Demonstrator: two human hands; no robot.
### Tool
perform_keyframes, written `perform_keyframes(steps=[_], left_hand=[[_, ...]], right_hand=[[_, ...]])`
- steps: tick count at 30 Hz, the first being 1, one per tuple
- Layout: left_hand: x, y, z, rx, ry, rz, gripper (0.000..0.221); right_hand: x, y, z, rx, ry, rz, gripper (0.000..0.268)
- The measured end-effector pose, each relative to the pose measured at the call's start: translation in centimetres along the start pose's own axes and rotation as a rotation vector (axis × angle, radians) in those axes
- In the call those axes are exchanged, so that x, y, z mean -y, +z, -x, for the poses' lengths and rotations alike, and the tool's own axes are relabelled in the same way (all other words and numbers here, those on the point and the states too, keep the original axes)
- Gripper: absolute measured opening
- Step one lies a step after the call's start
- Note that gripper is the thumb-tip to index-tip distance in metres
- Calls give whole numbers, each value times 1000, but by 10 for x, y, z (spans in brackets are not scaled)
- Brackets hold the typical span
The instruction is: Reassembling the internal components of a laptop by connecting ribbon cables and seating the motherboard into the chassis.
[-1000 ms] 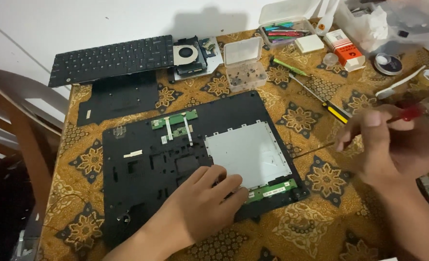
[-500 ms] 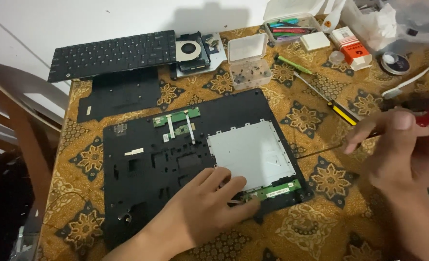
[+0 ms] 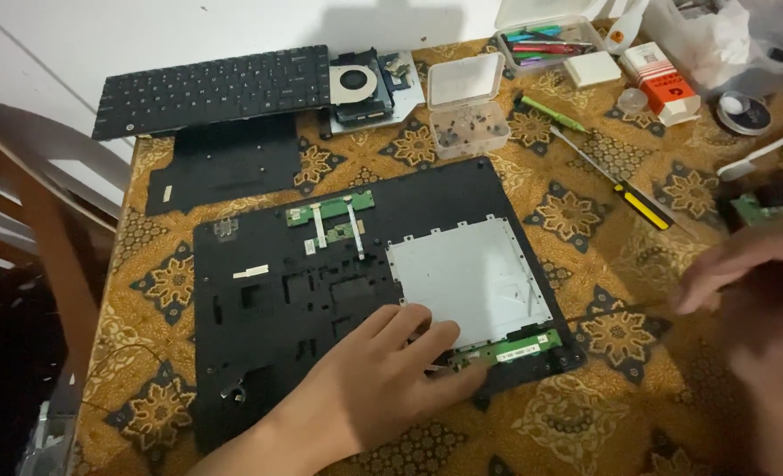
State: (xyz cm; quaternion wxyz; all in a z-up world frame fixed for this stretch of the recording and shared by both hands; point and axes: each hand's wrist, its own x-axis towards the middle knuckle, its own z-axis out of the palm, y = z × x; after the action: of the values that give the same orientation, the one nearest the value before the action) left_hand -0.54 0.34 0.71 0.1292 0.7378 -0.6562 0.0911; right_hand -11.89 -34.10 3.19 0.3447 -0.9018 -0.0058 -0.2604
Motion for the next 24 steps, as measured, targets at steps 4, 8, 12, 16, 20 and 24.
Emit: perform_keyframes(steps=[4,8,12,16,20,24], left_hand=[[0,0,0,-29,-1,0,43],[0,-2,-1,-30,6,-18,44],[-1,-1,-1,-22,-1,-3,38],[0,-2,-2,-23,1,-27,42],[0,-1,-2,-43,1,-3,42],[-1,-6,-4,-65,1,-12,43]], right_hand=[[16,7,0,-28,2,-3,32],[22,14,-8,-16,79,25,43],[23,16,-3,-32,201,-22,41],[17,15,-5,-10,80,73,42],[-11,16,3,-43,65,-130,34],[-10,10,9,-50,71,-102,33]])
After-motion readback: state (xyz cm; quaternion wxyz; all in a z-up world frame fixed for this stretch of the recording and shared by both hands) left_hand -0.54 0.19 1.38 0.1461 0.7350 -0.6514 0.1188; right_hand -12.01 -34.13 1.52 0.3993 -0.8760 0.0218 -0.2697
